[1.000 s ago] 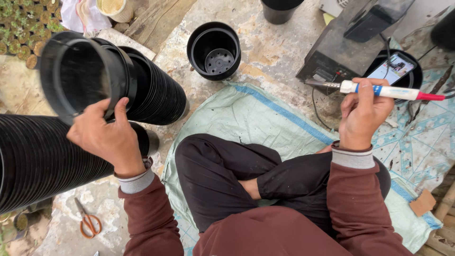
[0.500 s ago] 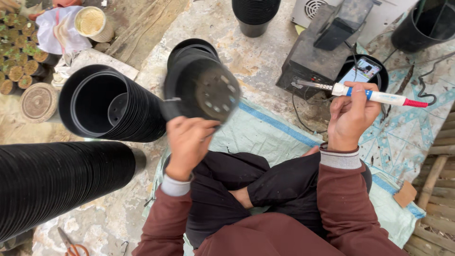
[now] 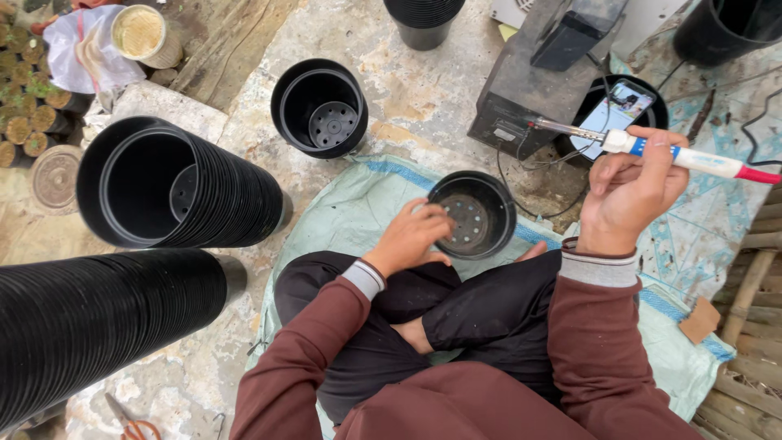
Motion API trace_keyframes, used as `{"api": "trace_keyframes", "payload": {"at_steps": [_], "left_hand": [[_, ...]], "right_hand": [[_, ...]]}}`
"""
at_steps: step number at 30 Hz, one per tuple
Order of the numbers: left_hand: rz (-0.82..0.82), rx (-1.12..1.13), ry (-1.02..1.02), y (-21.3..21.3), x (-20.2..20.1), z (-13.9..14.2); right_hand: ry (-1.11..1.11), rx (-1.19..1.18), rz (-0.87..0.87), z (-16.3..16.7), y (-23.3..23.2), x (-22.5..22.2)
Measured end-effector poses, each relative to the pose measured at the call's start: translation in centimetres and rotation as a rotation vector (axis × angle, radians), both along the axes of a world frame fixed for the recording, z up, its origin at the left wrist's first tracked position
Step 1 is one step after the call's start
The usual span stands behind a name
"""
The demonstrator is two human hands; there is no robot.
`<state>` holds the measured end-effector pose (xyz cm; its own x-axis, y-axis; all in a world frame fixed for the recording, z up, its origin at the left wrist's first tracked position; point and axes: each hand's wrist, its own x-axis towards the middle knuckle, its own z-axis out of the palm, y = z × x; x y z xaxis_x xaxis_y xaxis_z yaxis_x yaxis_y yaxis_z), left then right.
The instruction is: The person uses a soldering iron to melt holes into the sides of black plastic nursery pots. They hold each pot with one hand and apply the hot tip with the other, rotating the pot to create multiple holes around the rim. Finished pots are placed into a larger container.
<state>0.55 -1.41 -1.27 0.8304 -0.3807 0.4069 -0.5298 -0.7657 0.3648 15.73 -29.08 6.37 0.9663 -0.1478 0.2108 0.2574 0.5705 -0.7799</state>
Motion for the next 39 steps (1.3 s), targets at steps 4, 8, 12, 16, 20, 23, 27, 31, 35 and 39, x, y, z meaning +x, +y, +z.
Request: {"api": "trace_keyframes", "payload": {"at_steps": [4,8,12,16,20,23,27,31,35,39], "left_hand": [[0.334,-0.028,0.035,5.0,2.5,2.1],[0.671,0.283,-0.189,11.3,5.2,4.1],[0.748,0.243,0.56,14.2,5.7,4.7],[0.548,0.204,0.396,15.7,6.1,4.8],[0.512,0.137,0.551,17.4,7.1,5.2],[0.525,0.114,0.592,18.0,7.1,5.3],[0.7,0.235,0.393,17.4,6.1,4.9],[0.765,0.334,0.168,16.3,5.1,4.6],[0.783,0.303,0.029,15.8,4.3,4.7],[0.763,0.215,-0.023,16.0,3.3,5.1]], "right_hand": [[0.016,0.007,0.01,-0.3,-0.2,-0.5],[0.023,-0.004,0.002,-0.1,0.0,-0.6],[0.015,-0.006,0.006,0.0,0.1,-0.8],[0.029,0.014,0.015,0.0,-0.1,-0.8],[0.015,-0.002,0.004,0.2,0.0,-0.7],[0.031,-0.016,0.004,0.4,0.1,-0.7],[0.027,-0.019,-0.001,0.6,0.2,-0.6],[0.031,-0.014,0.005,0.5,0.3,-0.5],[0.025,0.014,0.03,0.5,0.4,-0.3],[0.051,0.015,0.019,0.4,0.4,-0.3]]}}
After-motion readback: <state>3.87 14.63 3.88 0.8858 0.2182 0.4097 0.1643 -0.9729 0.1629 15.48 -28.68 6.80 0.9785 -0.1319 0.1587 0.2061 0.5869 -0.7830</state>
